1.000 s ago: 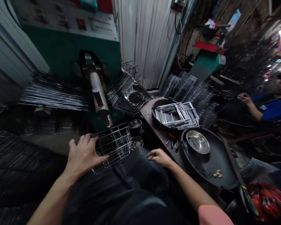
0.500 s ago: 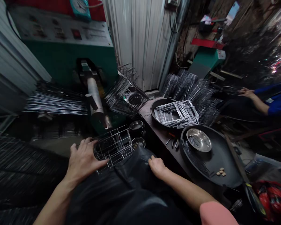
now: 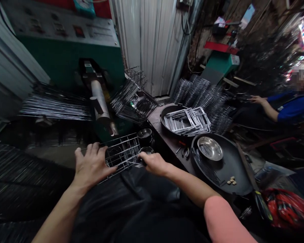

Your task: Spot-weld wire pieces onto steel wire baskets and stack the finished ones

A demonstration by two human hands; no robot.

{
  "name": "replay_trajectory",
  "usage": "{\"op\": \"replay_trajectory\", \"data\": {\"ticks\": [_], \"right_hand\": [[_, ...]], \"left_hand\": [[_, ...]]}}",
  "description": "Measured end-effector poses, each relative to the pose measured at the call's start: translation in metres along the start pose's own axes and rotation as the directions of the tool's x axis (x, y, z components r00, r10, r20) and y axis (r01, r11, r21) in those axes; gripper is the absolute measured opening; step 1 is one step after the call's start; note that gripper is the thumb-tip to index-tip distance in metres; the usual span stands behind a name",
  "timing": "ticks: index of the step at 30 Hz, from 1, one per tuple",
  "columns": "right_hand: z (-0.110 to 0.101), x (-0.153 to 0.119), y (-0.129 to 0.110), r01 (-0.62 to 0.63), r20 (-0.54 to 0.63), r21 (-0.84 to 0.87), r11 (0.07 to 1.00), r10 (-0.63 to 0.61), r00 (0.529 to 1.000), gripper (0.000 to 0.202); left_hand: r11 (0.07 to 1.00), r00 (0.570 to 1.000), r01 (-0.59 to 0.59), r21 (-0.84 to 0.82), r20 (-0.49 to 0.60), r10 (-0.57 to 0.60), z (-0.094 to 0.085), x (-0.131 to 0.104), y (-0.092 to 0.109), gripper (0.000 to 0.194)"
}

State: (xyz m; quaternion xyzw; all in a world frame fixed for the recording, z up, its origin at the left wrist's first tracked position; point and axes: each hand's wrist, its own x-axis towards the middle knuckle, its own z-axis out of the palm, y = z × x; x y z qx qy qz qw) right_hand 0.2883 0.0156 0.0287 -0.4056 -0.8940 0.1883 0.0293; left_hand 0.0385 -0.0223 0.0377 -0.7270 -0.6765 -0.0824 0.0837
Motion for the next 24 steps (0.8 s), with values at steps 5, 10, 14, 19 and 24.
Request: {"op": "replay_trajectory", "data": {"ticks": [5,10,14,19,24], "right_hand": [[-0.009,0.054,-0.049,0.056,0.040,-0.179,0.982,-0.049,0.998,0.034],[0.001,0.068,-0.053,0.071,0.123,-0.160,0.985,-0.051,0.991,0.029],[-0.014,0.069,-0.044,0.188,0.285,-0.092,0.978,-0.155,0.946,0.026],[-0.027,0.074,-0.040,0.335,0.339,-0.053,0.941,-0.298,0.892,0.022],[-0.020,0.079,-0.041,0.346,0.244,-0.163,0.924,-0.302,0.921,0.021]], "left_hand": [[0.999,0.999,-0.027,-0.023,-0.023,0.027,0.001,0.000,0.008,0.068],[0.999,1.000,-0.023,-0.038,0.006,0.023,0.003,-0.003,0.005,0.070],[0.999,0.999,-0.032,-0.044,0.008,0.033,0.004,-0.003,0.000,0.069],[0.998,1.000,-0.005,-0.058,0.006,0.006,0.010,0.002,-0.009,0.070],[0.999,0.997,0.020,-0.042,0.072,-0.017,0.008,0.008,-0.016,0.069]]}}
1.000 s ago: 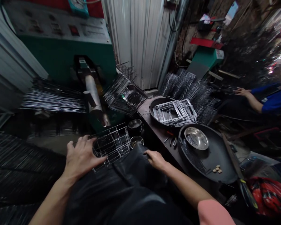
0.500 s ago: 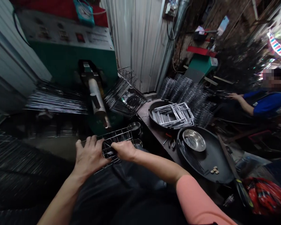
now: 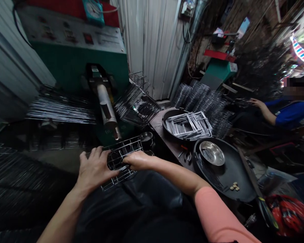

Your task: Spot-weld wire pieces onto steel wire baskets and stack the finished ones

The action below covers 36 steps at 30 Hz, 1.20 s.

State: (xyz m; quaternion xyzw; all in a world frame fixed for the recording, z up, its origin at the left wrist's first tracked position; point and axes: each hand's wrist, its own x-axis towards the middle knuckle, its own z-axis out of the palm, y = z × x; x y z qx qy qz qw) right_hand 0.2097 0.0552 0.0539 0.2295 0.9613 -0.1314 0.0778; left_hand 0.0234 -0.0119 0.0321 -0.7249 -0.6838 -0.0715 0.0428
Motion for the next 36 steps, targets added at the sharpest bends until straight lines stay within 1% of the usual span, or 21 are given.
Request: {"op": "replay_trajectory", "data": {"ticks": [3,7,11,15,21,25,28,32,36], "right_hand": [[0.000,0.004,-0.001,-0.001,-0.045,-0.042,0.999,-0.001,0.999,0.021],[0.000,0.009,0.002,-0.002,-0.087,-0.058,0.998,-0.003,0.996,0.023],[0.001,0.014,0.008,0.001,-0.092,-0.080,0.997,-0.008,0.996,0.028],[-0.001,0.018,0.012,0.014,-0.090,-0.087,0.996,-0.022,0.996,0.028],[-0.006,0.024,0.017,0.018,-0.142,-0.075,0.997,-0.029,0.989,0.024],[-0.009,0.028,0.021,-0.001,-0.167,-0.073,0.997,-0.011,0.986,0.023],[-0.008,0.027,0.019,-0.014,-0.173,-0.087,0.996,-0.002,0.985,0.022],[-0.002,0.025,0.017,-0.046,-0.189,-0.106,0.993,0.026,0.982,0.018],[-0.004,0.034,0.022,-0.088,-0.228,-0.118,0.989,0.059,0.972,0.017]], "left_hand": [[1.000,1.000,0.008,-0.003,0.012,-0.008,-0.002,0.004,-0.005,0.069],[1.000,1.000,0.024,-0.006,0.005,-0.024,0.002,0.012,-0.013,0.071],[1.000,1.000,0.020,-0.021,-0.002,-0.020,0.006,0.019,-0.018,0.074],[0.999,1.000,0.021,-0.034,-0.001,-0.021,0.005,0.025,-0.020,0.072],[0.998,0.999,0.027,-0.058,-0.026,-0.029,0.009,0.034,-0.027,0.074],[0.993,0.999,0.041,-0.111,-0.024,-0.044,0.015,0.041,-0.033,0.069],[0.989,0.999,0.044,-0.142,-0.011,-0.046,0.015,0.042,-0.033,0.067],[0.993,0.998,0.060,-0.100,-0.009,-0.061,0.009,0.041,-0.027,0.067],[0.990,0.995,0.086,-0.115,-0.033,-0.090,0.006,0.049,-0.028,0.065]]}}
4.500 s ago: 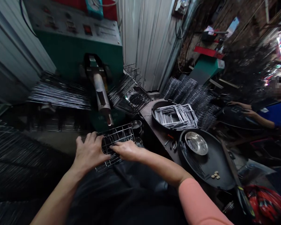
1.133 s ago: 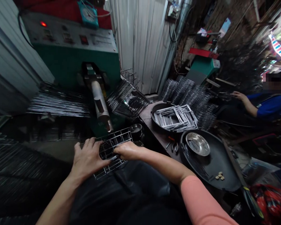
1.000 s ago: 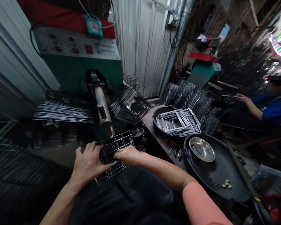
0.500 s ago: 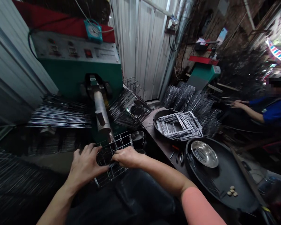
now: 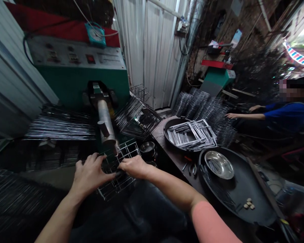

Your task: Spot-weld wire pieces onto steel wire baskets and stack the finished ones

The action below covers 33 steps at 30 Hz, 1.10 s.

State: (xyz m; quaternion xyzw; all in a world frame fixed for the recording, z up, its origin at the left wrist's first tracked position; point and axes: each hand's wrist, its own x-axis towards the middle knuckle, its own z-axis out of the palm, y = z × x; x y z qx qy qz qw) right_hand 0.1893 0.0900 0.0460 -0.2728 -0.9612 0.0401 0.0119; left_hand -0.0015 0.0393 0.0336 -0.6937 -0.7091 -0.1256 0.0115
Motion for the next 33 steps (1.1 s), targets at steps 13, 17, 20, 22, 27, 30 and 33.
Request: {"op": "replay_trajectory", "data": {"ticks": [13,17,20,22,27,30,33], "right_hand": [[0.006,-0.002,0.010,-0.210,-0.099,0.148,0.966,0.226,0.969,0.031],[0.004,-0.001,0.014,-0.294,-0.065,0.124,0.948,0.303,0.951,0.027],[0.004,0.011,0.018,-0.295,-0.085,0.115,0.949,0.305,0.948,0.027],[0.003,0.018,0.021,-0.300,-0.097,0.119,0.947,0.312,0.945,0.026],[0.002,0.027,0.022,-0.298,-0.112,0.144,0.944,0.314,0.943,0.026],[0.004,0.030,0.023,-0.297,-0.119,0.156,0.942,0.317,0.941,0.027],[0.009,0.035,0.026,-0.290,-0.143,0.185,0.939,0.317,0.938,0.025]], "left_hand": [[0.994,0.983,0.106,-0.007,0.149,-0.104,0.001,0.019,-0.003,0.075],[0.994,0.986,0.105,0.029,0.124,-0.108,-0.001,0.024,-0.003,0.073],[0.994,0.986,0.106,-0.001,0.128,-0.105,-0.004,0.033,-0.008,0.067],[0.993,0.983,0.111,-0.034,0.151,-0.105,-0.007,0.040,-0.011,0.064],[0.990,0.984,0.129,-0.061,0.130,-0.120,-0.010,0.047,-0.017,0.060],[0.989,0.985,0.137,-0.052,0.115,-0.131,-0.010,0.047,-0.019,0.059],[0.990,0.983,0.133,-0.036,0.136,-0.127,-0.008,0.047,-0.021,0.058]]}}
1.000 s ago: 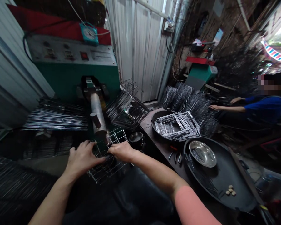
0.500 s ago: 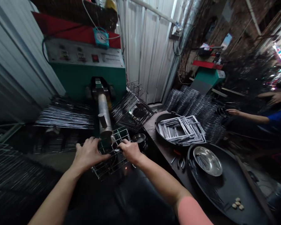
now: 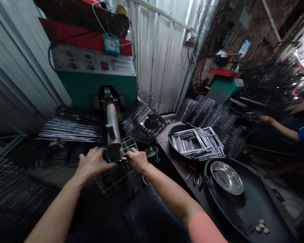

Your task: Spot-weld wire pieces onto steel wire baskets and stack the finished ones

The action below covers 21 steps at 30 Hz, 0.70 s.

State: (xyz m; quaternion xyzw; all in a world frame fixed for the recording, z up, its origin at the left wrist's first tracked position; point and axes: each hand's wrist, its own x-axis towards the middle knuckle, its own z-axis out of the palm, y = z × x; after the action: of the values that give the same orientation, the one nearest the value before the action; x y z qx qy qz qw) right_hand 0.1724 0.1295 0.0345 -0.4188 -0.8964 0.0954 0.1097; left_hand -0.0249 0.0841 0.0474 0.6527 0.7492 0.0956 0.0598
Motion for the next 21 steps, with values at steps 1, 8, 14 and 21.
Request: {"op": "replay_trajectory", "data": {"ticks": [1,8,14,21], "right_hand": [[0.003,0.001,0.001,-0.002,-0.017,0.028,1.000,0.002,1.000,0.023],[0.064,-0.040,0.026,0.014,-0.404,0.578,0.816,0.272,0.873,0.022],[0.123,-0.129,0.068,-0.206,0.145,0.979,-0.011,0.747,0.649,0.009],[0.103,-0.133,0.094,-0.140,0.596,0.719,-0.681,0.500,0.628,0.018]], "left_hand": [[1.000,1.000,-0.001,0.003,0.013,0.001,0.000,0.001,0.000,0.058],[0.997,1.000,-0.020,-0.068,0.020,0.021,0.002,0.008,-0.009,0.076],[0.850,0.937,0.035,-0.525,-0.280,-0.211,0.053,-0.034,-0.052,0.108],[0.370,0.886,0.000,-0.929,-0.172,-0.431,0.122,-0.053,-0.055,0.111]]}}
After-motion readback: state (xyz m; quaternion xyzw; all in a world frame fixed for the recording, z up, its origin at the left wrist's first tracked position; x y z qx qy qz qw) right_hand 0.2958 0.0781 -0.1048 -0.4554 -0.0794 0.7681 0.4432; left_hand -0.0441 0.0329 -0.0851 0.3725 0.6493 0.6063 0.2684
